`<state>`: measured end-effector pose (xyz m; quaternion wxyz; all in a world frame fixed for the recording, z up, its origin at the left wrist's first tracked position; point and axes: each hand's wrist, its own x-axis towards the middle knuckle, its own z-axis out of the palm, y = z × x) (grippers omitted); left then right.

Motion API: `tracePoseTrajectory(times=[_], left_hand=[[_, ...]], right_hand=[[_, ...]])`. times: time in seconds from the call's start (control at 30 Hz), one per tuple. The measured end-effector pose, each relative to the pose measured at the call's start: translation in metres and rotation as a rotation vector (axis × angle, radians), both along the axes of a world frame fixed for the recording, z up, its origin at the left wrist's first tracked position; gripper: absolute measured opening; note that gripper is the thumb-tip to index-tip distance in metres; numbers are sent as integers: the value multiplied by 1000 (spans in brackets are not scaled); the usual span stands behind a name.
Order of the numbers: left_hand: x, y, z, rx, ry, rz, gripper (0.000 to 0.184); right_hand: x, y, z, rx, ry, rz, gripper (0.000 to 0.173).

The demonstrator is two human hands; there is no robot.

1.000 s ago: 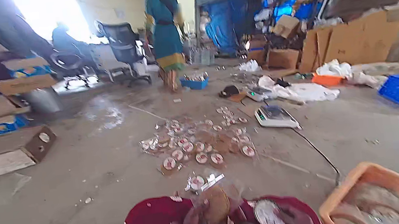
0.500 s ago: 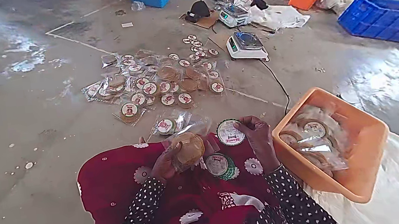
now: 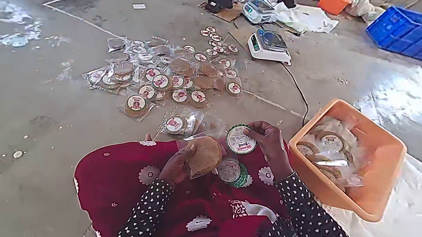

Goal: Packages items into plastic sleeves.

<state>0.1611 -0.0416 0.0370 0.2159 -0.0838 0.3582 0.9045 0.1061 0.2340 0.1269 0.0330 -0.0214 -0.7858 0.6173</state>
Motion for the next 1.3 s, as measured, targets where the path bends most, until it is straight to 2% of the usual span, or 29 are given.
tracePoseTrajectory(times=[0.1,0.3,0.53,0.73,0.97,1.03,1.2,1.3], left_hand=[[0,1,3,-16,-14,19,34],[2,3,8,-51,-32,29,31],[10,6,27,-97,-49,58,16],[8,5,21,-67,-2,21,19],[10,5,27,-84,-37,55,23],[9,5,27,-81,-28,50,23],[8,7,26,-104,-44,75,19],[9,6,25,-110,-45,92,19]], right_hand=[[0,2,6,-2,-1,-10,20],[5,-7,4,-35,-69,99,19],[7,-29,3,3,-80,174,20],[8,-43,5,9,-133,217,21],[17,-43,6,75,-165,253,11],[17,-39,4,60,-163,328,7],[20,-36,2,160,-146,709,28],[24,-40,-1,-39,-143,631,39]])
